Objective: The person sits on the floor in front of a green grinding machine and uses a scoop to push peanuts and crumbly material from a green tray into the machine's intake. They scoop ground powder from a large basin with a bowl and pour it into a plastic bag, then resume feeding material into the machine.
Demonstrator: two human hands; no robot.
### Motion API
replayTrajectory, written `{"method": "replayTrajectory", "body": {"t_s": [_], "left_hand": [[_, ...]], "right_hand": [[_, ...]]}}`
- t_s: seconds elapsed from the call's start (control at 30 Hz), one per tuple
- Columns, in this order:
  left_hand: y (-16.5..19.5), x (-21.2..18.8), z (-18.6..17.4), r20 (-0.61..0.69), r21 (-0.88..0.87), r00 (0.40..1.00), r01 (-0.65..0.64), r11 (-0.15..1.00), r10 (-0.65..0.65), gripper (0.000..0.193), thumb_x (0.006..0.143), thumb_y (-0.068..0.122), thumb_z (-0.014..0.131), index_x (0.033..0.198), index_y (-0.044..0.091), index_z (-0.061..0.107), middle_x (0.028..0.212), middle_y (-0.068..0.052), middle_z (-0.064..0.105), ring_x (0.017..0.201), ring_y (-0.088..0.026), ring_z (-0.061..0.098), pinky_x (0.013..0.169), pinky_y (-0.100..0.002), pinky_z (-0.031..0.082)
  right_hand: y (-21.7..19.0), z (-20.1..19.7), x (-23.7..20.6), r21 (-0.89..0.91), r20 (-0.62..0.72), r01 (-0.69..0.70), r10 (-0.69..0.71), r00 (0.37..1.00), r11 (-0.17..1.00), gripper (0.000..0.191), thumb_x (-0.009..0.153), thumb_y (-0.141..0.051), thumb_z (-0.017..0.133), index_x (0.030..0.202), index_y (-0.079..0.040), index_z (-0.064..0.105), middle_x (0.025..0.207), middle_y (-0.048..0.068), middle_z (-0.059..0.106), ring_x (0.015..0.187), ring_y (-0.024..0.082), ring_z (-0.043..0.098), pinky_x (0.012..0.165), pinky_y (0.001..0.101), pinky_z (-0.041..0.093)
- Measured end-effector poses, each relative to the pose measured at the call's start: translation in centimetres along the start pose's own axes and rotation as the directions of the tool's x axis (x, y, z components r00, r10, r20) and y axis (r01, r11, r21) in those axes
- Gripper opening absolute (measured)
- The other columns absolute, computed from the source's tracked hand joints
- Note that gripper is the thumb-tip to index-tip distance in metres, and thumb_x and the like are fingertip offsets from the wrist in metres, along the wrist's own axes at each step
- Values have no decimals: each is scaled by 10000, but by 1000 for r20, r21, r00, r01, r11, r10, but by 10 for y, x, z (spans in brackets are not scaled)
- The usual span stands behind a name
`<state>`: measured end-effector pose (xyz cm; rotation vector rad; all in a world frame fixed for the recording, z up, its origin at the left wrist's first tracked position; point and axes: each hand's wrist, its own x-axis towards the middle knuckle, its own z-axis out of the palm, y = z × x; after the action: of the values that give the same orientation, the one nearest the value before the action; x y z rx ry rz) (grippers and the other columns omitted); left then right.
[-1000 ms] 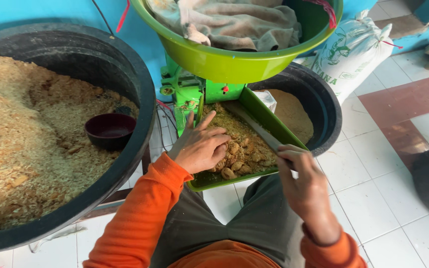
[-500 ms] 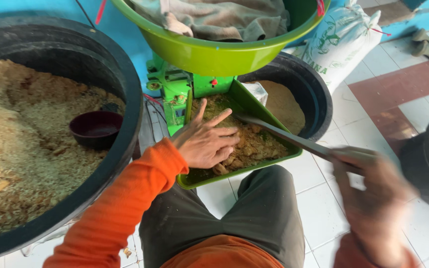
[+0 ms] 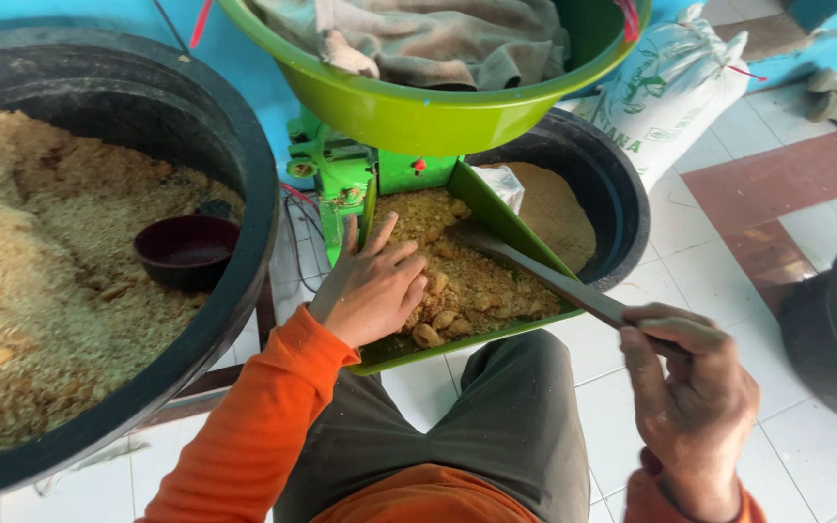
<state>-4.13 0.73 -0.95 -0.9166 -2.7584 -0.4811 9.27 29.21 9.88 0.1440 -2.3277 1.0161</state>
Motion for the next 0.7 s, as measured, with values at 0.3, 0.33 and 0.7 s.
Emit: {"method": "replayTrajectory", "body": {"t_s": [0.3, 0.33, 0.7], "left_hand": [[6, -6, -11, -121, -92, 989, 74, 993, -85, 252, 875, 329, 717, 1002, 117, 764, 1081, -54, 682, 1378, -365, 437, 1134, -745, 186], [7, -7, -13, -119, -68, 990, 70, 995, -78, 239, 859, 326, 729, 969, 118, 770, 1050, -62, 675, 1360, -356, 453, 1129, -755, 181], [11, -10, -20, -194, 81, 981, 38, 996, -22, 83, 861, 173, 743, 868, 92, 727, 927, -72, 672, 1241, -306, 556, 1155, -752, 217]], "right_hand": [[4, 58, 34, -15, 62, 324, -323, 945, 946, 196, 970, 70, 716, 1079, 15, 563, 1077, 161, 696, 859, 212, 710, 746, 301, 574], [4, 60, 36, -34, 79, 342, -338, 938, 939, 194, 968, 68, 714, 1085, 16, 568, 1060, 163, 683, 866, 227, 710, 743, 312, 573], [3, 48, 27, 9, 174, 270, -268, 948, 963, 238, 945, 56, 714, 1145, -6, 602, 1029, 165, 657, 875, 271, 694, 735, 358, 565]]}}
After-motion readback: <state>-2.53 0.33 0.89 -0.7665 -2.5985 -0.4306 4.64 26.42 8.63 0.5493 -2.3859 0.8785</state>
